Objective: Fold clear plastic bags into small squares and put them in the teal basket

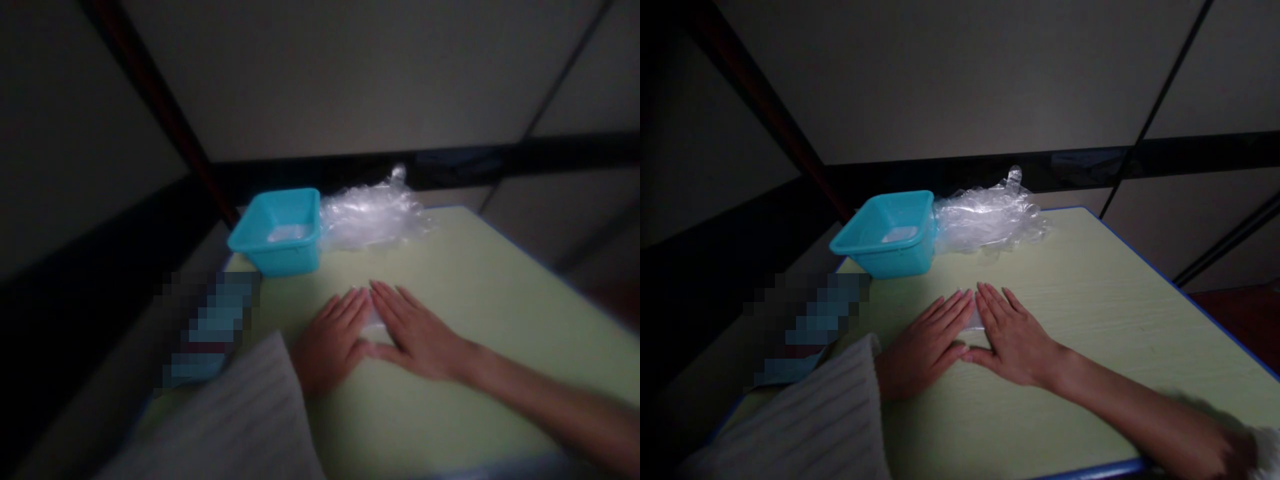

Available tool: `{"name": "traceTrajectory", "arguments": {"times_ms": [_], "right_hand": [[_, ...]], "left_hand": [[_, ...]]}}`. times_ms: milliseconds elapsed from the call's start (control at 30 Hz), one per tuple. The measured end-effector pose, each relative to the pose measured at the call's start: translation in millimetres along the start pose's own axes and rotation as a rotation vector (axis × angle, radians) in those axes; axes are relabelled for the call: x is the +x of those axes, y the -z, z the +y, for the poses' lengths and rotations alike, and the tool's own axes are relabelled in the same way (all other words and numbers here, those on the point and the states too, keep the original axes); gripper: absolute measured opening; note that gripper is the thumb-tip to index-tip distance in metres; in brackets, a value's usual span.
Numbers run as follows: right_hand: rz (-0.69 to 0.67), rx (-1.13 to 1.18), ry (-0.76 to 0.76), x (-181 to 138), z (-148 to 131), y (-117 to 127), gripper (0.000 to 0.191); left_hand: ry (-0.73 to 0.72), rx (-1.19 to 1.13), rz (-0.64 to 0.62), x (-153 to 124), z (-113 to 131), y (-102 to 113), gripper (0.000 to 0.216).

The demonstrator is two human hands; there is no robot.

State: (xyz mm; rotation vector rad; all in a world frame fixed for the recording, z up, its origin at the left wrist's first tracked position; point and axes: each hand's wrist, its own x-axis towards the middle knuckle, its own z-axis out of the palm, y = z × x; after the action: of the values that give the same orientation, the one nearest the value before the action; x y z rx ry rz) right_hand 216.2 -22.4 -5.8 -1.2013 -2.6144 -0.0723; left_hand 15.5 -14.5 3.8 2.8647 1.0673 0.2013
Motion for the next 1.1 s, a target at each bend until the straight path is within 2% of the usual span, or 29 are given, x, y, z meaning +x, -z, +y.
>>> {"name": "traceTrajectory", "arguments": {"times_ms": [133,333,867,1100], "right_hand": [[0.014,0.014,0.006,-0.1,0.0,-0.2,0.081],[-0.027,-0.009,0.017,0.7,0.0,3.2,0.081],[-0.008,0.021,0.014,-0.5,1.9,3.6,0.083],[-0.013,0.045,0.033,-0.1,2.1,4.0,0.080]], "left_hand": [[-0.002,-0.007,0.011,0.2,-1.0,-0.7,0.055],[0.014,0.010,-0.055,1.8,0.8,3.3,0.056],[-0.010,0.025,-0.027,-0.2,-1.9,2.9,0.058],[-0.074,0.028,-0.049,0.4,-4.2,4.6,0.057]]}}
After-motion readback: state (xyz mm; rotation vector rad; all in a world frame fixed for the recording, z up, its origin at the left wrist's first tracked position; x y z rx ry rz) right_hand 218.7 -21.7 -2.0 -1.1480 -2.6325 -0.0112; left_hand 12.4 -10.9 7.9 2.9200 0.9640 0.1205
